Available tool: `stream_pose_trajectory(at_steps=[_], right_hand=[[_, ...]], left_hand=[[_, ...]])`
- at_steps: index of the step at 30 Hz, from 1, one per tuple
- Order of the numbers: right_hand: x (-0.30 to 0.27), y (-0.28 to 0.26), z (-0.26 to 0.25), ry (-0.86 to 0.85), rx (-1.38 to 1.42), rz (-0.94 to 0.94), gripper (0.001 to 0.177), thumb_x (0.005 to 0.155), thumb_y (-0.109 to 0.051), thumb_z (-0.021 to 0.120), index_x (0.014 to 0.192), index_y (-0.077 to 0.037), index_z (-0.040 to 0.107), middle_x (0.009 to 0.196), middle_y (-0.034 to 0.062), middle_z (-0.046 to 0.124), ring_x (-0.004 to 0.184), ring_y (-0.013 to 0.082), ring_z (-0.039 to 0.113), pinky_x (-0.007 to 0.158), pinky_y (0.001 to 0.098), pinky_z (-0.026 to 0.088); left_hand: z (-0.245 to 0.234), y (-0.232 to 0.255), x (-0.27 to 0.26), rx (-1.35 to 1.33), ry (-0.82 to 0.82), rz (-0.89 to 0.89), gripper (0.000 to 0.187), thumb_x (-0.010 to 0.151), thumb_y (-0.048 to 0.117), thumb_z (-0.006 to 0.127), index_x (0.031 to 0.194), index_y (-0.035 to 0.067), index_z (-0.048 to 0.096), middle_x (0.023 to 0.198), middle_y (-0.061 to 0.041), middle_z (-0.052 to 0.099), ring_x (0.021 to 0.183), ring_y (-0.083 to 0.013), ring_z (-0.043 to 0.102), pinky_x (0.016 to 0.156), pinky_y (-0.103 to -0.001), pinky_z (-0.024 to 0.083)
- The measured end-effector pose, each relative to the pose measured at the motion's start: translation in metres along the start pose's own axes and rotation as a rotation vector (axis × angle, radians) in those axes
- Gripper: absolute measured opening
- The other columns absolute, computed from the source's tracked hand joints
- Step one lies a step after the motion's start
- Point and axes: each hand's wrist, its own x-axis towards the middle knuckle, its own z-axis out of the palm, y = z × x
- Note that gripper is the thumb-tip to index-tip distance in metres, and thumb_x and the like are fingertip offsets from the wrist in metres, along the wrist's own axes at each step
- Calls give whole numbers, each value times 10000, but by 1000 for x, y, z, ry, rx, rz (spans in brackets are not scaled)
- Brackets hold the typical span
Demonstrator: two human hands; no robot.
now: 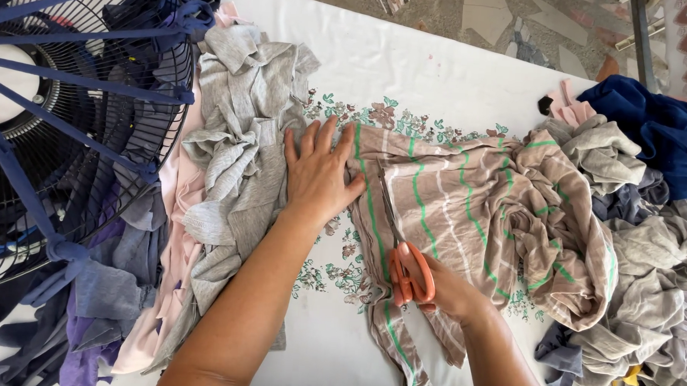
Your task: Cutting a piece of striped fabric into narrow strips using scissors on a table.
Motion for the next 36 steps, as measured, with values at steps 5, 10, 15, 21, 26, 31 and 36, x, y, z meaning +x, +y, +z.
stream_pose_trajectory(at_steps=[5,10,15,21,26,31,36], right_hand=[[9,-28,0,4,-41,6,636,954,-689,318,920,-111,580,644,85,650,474,107,460,408,243,315],[23,-32,1,47,-19,-6,632,955,-675,337,935,-94,585,644,93,648,464,116,439,394,254,293],[24,-21,8,177,-169,-138,678,971,-658,350,795,-60,617,611,80,649,515,121,546,481,274,418],[26,0,11,246,-184,-240,679,1004,-595,407,693,-22,599,567,93,605,517,155,521,495,304,398],[12,11,14,147,-5,-410,550,1010,-528,452,827,-34,609,642,55,597,594,137,562,557,286,437],[15,29,13,168,-38,-393,548,1020,-513,469,868,-8,618,644,70,635,614,137,572,587,289,464],[11,24,21,167,-59,-314,547,974,-554,456,903,-42,634,676,84,631,638,148,558,601,303,453]], left_hand=[[-7,2,-1,2,-88,-74,999,734,552,787,1544,159,354,1601,-154,284,1488,-344,220,1197,-641,38],[-8,2,-1,-7,-86,-78,1021,717,558,797,1546,157,357,1607,-156,274,1494,-345,215,1208,-635,32],[-11,2,-1,-17,-104,-81,1017,718,544,799,1544,151,355,1606,-159,271,1495,-351,209,1209,-634,22],[6,-5,0,-73,-48,-68,993,758,498,788,1531,68,335,1594,-179,314,1489,-344,234,1209,-642,29],[20,-8,6,-896,181,-167,936,897,417,689,1611,41,215,1534,-177,445,1252,-295,522,1050,-450,428],[49,-9,8,-1504,73,-199,783,999,423,731,1545,-13,377,1130,-164,682,989,-123,658,891,-262,541],[49,14,0,-1346,191,-269,294,1042,300,680,969,18,642,745,-29,554,660,-102,446,590,-300,374]])
